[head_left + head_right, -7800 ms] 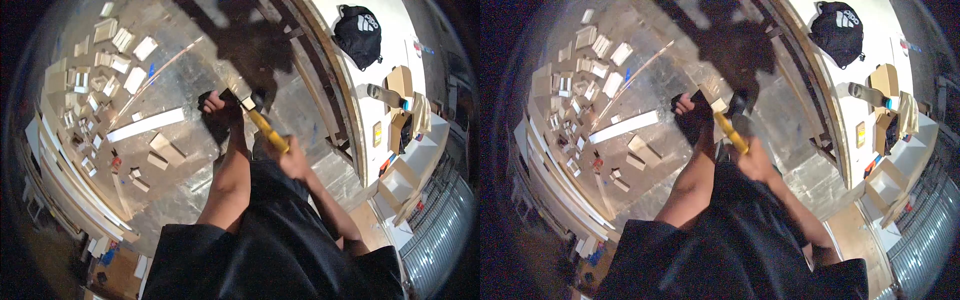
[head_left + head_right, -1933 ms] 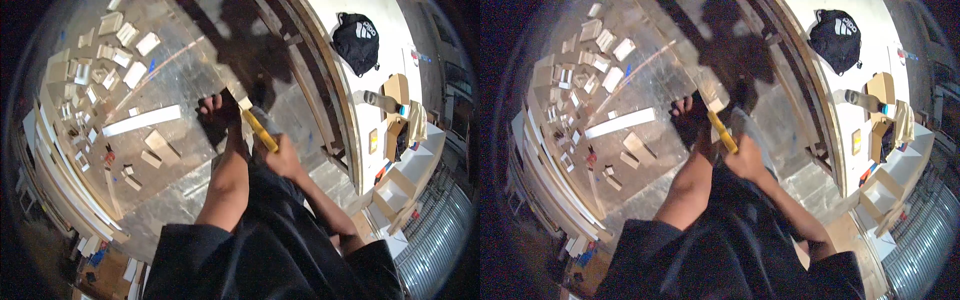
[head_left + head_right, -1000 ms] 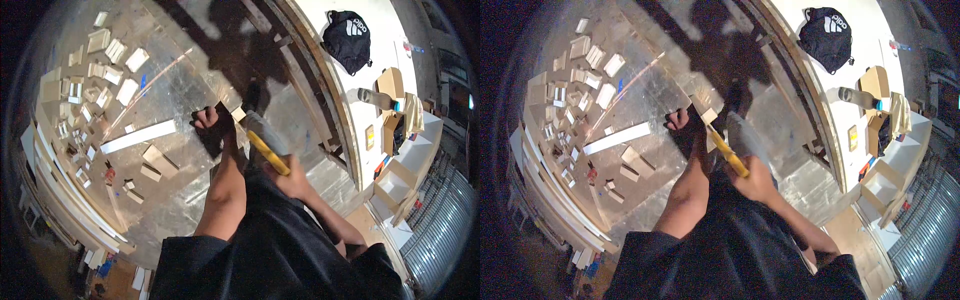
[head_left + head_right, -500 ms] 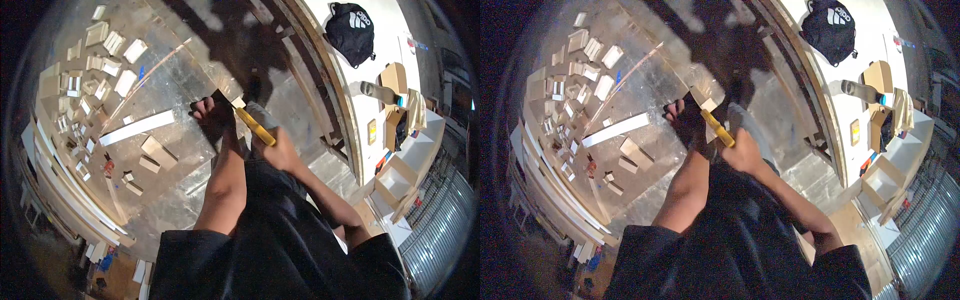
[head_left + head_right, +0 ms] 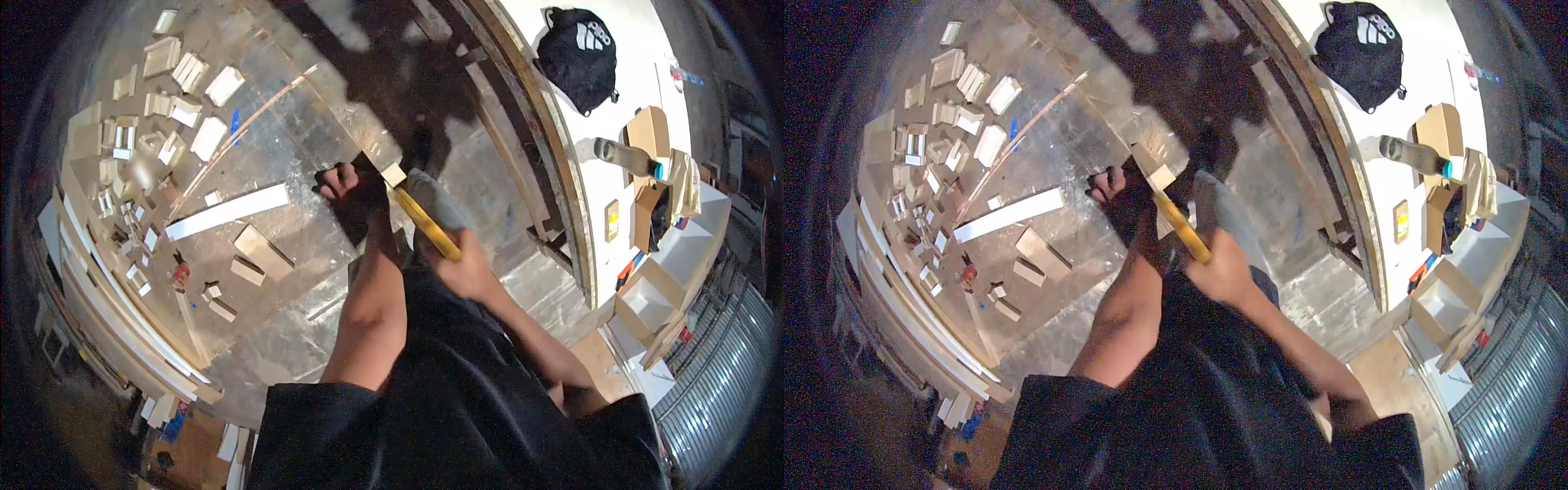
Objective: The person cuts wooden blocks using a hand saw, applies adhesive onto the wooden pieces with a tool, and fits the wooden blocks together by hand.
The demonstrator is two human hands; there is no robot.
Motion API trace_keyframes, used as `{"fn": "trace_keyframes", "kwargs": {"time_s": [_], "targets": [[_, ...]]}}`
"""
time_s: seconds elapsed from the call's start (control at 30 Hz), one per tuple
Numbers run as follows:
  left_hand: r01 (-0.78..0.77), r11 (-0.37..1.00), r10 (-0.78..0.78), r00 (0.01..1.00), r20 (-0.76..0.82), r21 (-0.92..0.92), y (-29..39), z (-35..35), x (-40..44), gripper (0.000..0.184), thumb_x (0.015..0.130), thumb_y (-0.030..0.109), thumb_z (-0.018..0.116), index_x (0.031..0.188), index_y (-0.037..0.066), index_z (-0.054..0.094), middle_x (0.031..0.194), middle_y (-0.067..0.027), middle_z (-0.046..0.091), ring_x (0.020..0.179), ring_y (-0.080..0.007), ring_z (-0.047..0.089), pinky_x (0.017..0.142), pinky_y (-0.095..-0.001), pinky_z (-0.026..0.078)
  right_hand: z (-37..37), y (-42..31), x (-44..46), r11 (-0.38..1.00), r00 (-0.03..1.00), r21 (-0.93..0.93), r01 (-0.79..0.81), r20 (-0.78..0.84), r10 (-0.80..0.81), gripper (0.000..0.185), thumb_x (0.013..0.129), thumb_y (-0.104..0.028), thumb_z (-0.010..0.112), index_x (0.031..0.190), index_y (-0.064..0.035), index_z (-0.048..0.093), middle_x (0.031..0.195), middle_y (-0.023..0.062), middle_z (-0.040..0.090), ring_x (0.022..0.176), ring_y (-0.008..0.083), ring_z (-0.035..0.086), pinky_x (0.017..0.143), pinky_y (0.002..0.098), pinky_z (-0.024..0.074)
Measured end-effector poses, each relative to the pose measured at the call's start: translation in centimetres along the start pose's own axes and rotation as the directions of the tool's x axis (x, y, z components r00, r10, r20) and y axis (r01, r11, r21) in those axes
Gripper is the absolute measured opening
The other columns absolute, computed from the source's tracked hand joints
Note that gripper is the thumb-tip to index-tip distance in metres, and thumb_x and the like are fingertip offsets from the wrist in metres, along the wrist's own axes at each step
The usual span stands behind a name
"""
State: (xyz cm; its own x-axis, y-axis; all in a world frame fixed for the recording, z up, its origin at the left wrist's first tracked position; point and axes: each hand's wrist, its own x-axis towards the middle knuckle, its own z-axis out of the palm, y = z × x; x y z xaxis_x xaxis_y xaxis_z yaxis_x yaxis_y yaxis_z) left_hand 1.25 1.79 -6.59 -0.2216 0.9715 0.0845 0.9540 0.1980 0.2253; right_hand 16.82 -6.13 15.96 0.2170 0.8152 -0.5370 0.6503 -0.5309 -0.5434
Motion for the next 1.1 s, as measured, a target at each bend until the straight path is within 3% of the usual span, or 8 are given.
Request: {"fn": "trace_keyframes", "kwargs": {"time_s": [0.03, 0.2, 0.27, 0.33, 0.67, 0.93, 0.97, 1.1], "targets": [[-0.023, 0.998, 0.021, 0.999, 0.033, 0.064, 0.0, -1.0, -0.9, 0.021, 0.075, 0.028, 0.067, 0.09, 0.015, 0.063, 0.098, -0.009, 0.054, 0.098, -0.0322, 0.05, 0.082, -0.046, 0.04, 0.5, 0.3, 1.5, 0.993, 0.972, 0.087, -0.085, 0.226, 0.063, 0.043, 0.08, -0.029, 0.071, 0.101, 0.0065, 0.06, 0.096, 0.0283, 0.066, 0.094, 0.0456, 0.065, 0.081, 0.0518, 0.051], [0.051, 0.992, -0.044, 0.997, -0.059, 0.117, 0.8, -0.6, -0.2, 0.023, 0.073, 0.029, 0.069, 0.089, 0.015, 0.063, 0.099, -0.0085, 0.054, 0.099, -0.0324, 0.05, 0.082, -0.0468, 0.04, -5.8, -3.0, -2.8, 0.953, 0.919, 0.209, -0.219, 0.372, 0.13, 0.044, 0.075, -0.029, 0.072, 0.095, 0.0075, 0.061, 0.086, 0.0303, 0.065, 0.086, 0.0466, 0.065, 0.079, 0.0506, 0.0518], [0.057, 0.991, -0.047, 0.996, -0.078, 0.124, 1.1, -0.2, -0.1, 0.023, 0.072, 0.03, 0.07, 0.089, 0.015, 0.063, 0.099, -0.0083, 0.055, 0.099, -0.0324, 0.05, 0.082, -0.0471, 0.04, -4.9, -3.2, -2.8, 0.995, 0.978, 0.008, -0.099, 0.187, 0.096, 0.026, 0.087, -0.027, 0.068, 0.09, -0.0003, 0.068, 0.076, 0.0237, 0.064, 0.074, 0.0378, 0.068, 0.068, 0.0426, 0.051], [0.046, 0.99, -0.036, 0.997, -0.075, 0.13, 1.0, -0.7, -0.5, 0.024, 0.072, 0.03, 0.07, 0.089, 0.015, 0.063, 0.1, -0.0081, 0.055, 0.099, -0.0325, 0.05, 0.082, -0.0474, 0.04, -4.5, -3.3, -2.0, 1.0, 0.976, -0.014, -0.011, 0.216, 0.014, 0.028, 0.086, -0.029, 0.067, 0.09, -0.0012, 0.067, 0.076, 0.0247, 0.063, 0.078, 0.0445, 0.065, 0.067, 0.0458, 0.0506], [0.063, 0.986, -0.048, 0.994, -0.101, 0.154, 0.9, -0.4, -0.4, 0.027, 0.068, 0.032, 0.073, 0.088, 0.015, 0.064, 0.102, -0.007, 0.056, 0.101, -0.0327, 0.05, 0.083, -0.0489, 0.04, -6.0, -2.4, -2.5, 0.985, 0.962, 0.139, -0.097, 0.269, 0.057, 0.026, 0.087, -0.027, 0.068, 0.086, -0.001, 0.066, 0.07, 0.0237, 0.061, 0.068, 0.0417, 0.064, 0.062, 0.0453, 0.0479], [0.142, 0.977, -0.123, 0.984, -0.128, 0.159, 1.0, -0.5, -0.5, 0.03, 0.065, 0.033, 0.075, 0.087, 0.016, 0.064, 0.104, -0.0062, 0.056, 0.103, -0.033, 0.05, 0.083, -0.0501, 0.039, -6.3, -2.1, -3.1, 0.94, 0.991, 0.33, 0.086, 0.073, -0.116, 0.021, 0.085, -0.016, 0.072, 0.084, 0.0034, 0.063, 0.066, 0.0181, 0.055, 0.06, 0.0182, 0.055, 0.06, 0.0345, 0.0454], [0.153, 0.975, -0.133, 0.983, -0.128, 0.161, 0.9, -0.7, -0.5, 0.031, 0.065, 0.034, 0.076, 0.087, 0.016, 0.065, 0.104, -0.0061, 0.056, 0.103, -0.033, 0.05, 0.083, -0.0503, 0.039, -6.6, -2.5, -3.1, 0.943, 0.986, 0.324, 0.079, 0.115, -0.122, 0.029, 0.085, -0.023, 0.074, 0.091, 0.0038, 0.066, 0.07, 0.0234, 0.06, 0.063, 0.035, 0.063, 0.062, 0.0412, 0.0481], [0.219, 0.952, -0.192, 0.971, -0.14, 0.216, 0.9, -0.4, -1.1, 0.032, 0.063, 0.034, 0.077, 0.087, 0.016, 0.065, 0.105, -0.0057, 0.057, 0.104, -0.0331, 0.05, 0.084, -0.0509, 0.039, -5.7, -2.8, -3.5, 0.894, 0.939, 0.425, -0.14, 0.344, -0.016, 0.036, 0.089, -0.031, 0.073, 0.089, 0.0044, 0.065, 0.063, 0.0157, 0.054, 0.058, 0.0203, 0.053, 0.059, 0.0386, 0.0455]]}}
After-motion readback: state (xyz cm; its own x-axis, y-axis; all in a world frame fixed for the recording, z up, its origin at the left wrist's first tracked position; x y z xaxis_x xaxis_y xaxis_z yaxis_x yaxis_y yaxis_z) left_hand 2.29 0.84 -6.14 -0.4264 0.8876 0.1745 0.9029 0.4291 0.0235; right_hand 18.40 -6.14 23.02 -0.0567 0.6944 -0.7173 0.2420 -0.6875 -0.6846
